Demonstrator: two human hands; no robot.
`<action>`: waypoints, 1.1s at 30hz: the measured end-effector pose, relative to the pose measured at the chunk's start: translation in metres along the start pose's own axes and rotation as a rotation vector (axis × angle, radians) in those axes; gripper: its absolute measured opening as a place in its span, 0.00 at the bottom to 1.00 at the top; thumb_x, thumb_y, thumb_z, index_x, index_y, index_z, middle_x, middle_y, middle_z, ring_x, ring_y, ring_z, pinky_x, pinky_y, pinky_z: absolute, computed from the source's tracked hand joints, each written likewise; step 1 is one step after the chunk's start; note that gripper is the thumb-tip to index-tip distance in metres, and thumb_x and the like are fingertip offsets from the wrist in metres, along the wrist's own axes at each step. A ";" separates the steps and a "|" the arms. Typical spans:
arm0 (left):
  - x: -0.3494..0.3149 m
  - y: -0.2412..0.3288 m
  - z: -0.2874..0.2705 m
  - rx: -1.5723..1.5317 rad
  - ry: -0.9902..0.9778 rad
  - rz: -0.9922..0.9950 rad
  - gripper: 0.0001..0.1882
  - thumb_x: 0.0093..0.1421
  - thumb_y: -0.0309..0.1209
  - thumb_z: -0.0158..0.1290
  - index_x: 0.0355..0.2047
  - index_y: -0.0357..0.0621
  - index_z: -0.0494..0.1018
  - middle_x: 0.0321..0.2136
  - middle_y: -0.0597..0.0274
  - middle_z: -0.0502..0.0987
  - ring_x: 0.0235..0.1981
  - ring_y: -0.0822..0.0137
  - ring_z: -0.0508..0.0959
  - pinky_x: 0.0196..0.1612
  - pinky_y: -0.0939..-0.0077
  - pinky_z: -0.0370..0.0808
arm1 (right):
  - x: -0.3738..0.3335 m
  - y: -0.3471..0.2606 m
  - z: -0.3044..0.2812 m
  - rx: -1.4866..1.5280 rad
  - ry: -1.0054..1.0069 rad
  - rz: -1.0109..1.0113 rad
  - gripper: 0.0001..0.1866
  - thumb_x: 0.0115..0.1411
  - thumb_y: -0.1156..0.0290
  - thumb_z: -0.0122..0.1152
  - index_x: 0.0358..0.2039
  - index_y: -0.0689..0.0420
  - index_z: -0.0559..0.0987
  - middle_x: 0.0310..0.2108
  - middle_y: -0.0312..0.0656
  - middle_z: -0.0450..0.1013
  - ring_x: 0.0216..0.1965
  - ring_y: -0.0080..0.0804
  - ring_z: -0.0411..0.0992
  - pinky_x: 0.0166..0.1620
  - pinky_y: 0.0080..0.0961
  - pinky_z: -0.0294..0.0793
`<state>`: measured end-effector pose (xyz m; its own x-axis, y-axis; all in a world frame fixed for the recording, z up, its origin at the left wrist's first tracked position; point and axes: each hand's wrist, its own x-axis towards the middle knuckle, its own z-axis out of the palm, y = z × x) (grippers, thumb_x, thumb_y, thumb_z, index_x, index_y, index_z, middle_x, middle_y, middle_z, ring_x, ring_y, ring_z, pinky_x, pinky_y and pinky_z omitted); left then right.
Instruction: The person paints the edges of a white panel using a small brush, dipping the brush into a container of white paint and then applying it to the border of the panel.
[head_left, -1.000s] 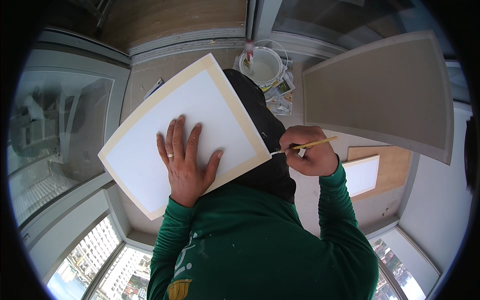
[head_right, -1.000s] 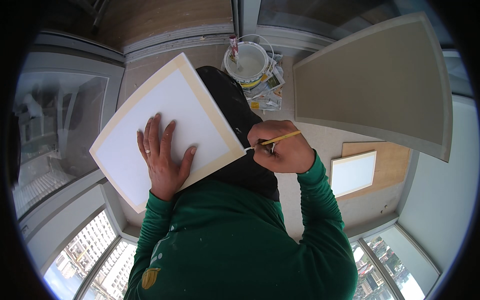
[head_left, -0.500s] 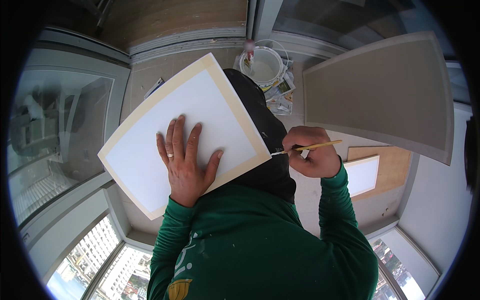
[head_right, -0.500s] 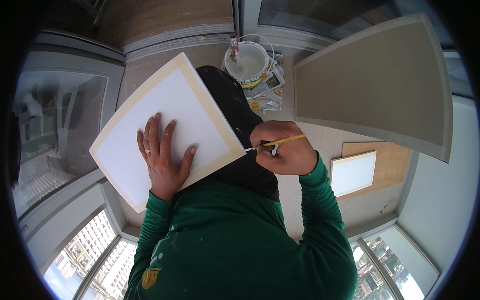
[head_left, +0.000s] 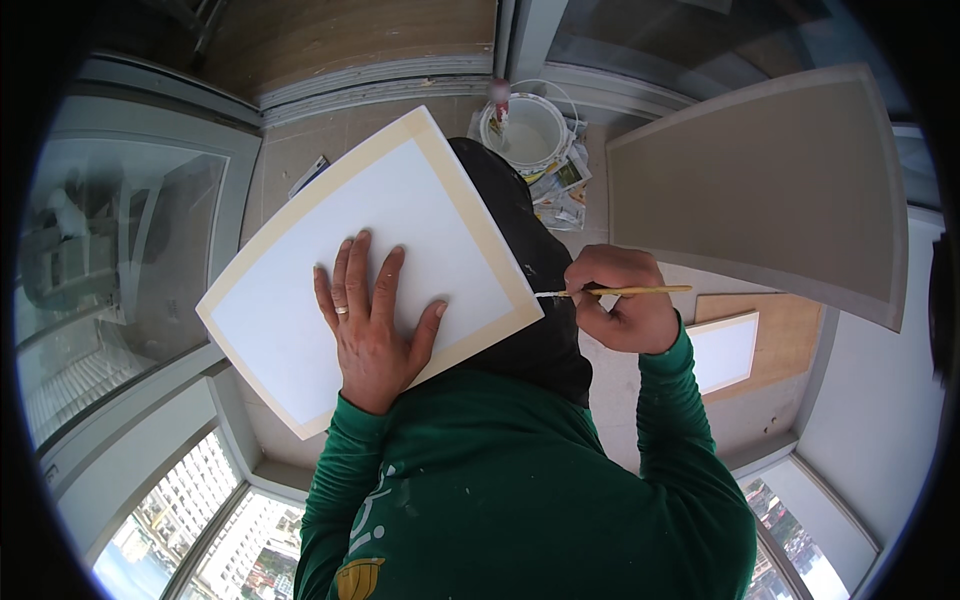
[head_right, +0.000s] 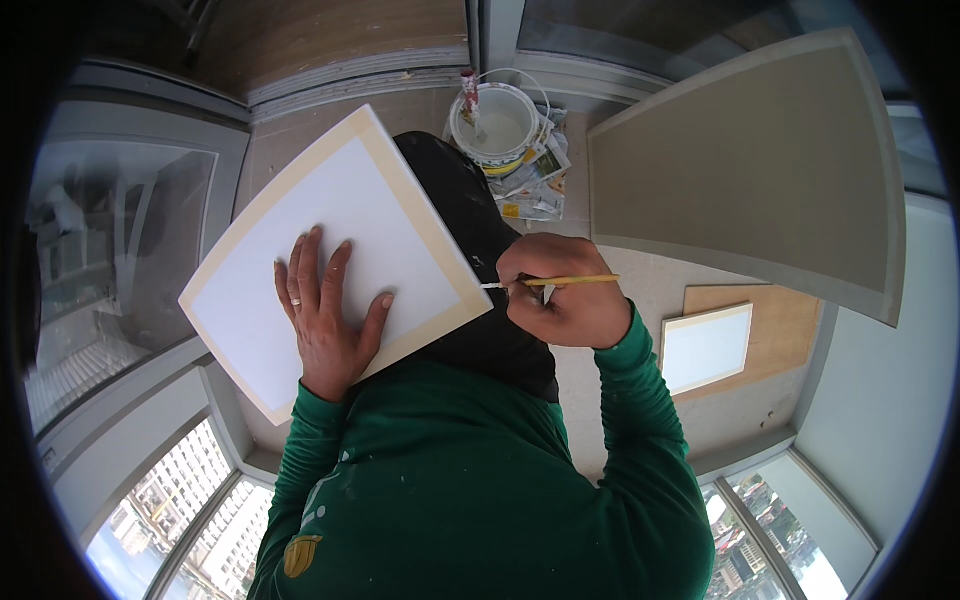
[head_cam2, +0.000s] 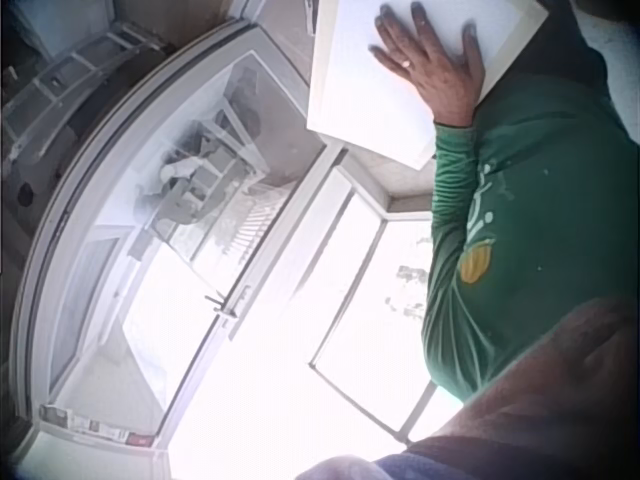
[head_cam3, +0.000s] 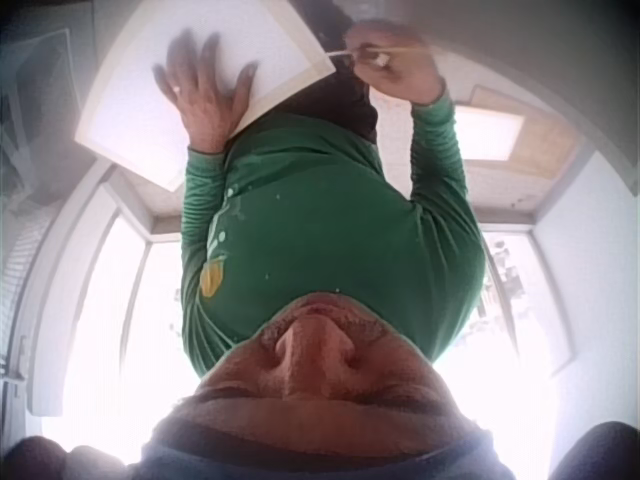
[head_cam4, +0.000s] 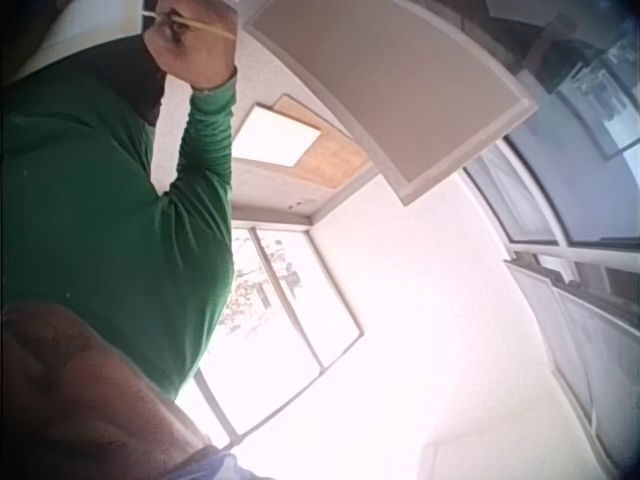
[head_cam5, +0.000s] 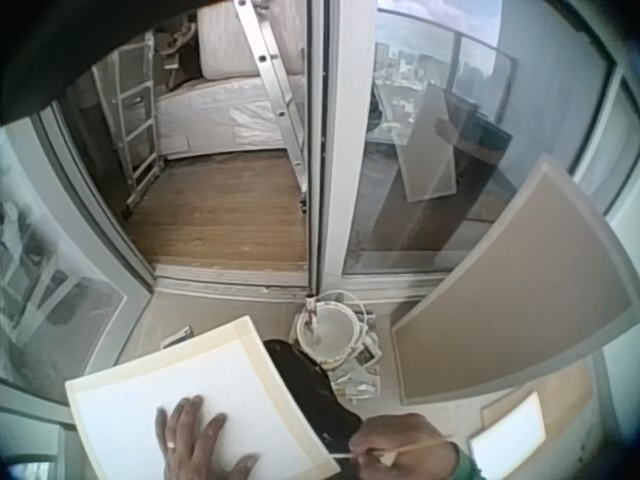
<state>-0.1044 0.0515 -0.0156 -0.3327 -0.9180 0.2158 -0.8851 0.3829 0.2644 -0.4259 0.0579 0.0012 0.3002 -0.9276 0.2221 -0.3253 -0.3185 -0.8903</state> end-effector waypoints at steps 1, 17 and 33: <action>0.000 0.000 0.000 0.001 -0.001 -0.001 0.37 0.62 0.48 0.68 0.67 0.45 0.73 0.74 0.43 0.64 0.78 0.41 0.60 0.79 0.33 0.46 | -0.001 0.000 -0.002 0.001 -0.018 0.001 0.09 0.49 0.83 0.62 0.33 0.58 0.79 0.26 0.41 0.77 0.25 0.37 0.76 0.30 0.32 0.75; 0.000 -0.001 0.000 0.006 -0.015 0.005 0.36 0.64 0.50 0.66 0.67 0.45 0.73 0.74 0.42 0.63 0.77 0.40 0.59 0.79 0.31 0.44 | 0.001 0.003 0.000 0.003 0.042 -0.019 0.09 0.50 0.84 0.61 0.33 0.60 0.79 0.27 0.43 0.78 0.25 0.35 0.77 0.31 0.29 0.75; 0.001 0.000 0.000 0.010 -0.009 0.012 0.36 0.64 0.50 0.66 0.67 0.45 0.73 0.74 0.42 0.64 0.77 0.40 0.60 0.79 0.31 0.45 | -0.007 0.000 0.001 0.025 0.030 -0.014 0.10 0.49 0.83 0.61 0.33 0.59 0.79 0.25 0.42 0.76 0.24 0.37 0.75 0.30 0.31 0.75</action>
<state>-0.1045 0.0505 -0.0154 -0.3459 -0.9143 0.2107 -0.8842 0.3928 0.2529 -0.4271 0.0651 -0.0009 0.2774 -0.9286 0.2466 -0.2988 -0.3273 -0.8964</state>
